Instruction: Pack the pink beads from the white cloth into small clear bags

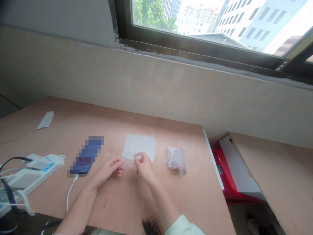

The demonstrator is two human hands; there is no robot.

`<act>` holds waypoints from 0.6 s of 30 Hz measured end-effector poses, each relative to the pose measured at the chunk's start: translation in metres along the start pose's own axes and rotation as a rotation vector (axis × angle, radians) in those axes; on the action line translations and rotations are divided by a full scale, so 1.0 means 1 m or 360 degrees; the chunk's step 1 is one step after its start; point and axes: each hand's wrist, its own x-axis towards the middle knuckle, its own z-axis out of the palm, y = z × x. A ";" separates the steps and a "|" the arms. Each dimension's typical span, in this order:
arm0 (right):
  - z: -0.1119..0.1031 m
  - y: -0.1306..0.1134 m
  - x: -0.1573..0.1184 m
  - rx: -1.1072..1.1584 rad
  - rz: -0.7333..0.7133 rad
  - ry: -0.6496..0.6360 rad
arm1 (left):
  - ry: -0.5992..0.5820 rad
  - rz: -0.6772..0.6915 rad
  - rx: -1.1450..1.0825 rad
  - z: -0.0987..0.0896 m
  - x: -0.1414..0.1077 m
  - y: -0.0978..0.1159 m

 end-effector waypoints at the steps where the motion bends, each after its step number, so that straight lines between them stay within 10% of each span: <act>1: 0.000 0.004 0.004 0.0004 0.0027 0.0085 | 0.0052 0.0004 -0.0018 -0.003 0.003 -0.004; 9: -0.002 0.012 0.021 -0.0080 -0.0113 0.0286 | 0.0438 0.0043 -0.0063 -0.022 0.029 -0.019; 18: -0.004 0.021 0.039 -0.0294 -0.0127 0.0274 | 0.0421 -0.0010 -0.0047 -0.030 0.030 -0.017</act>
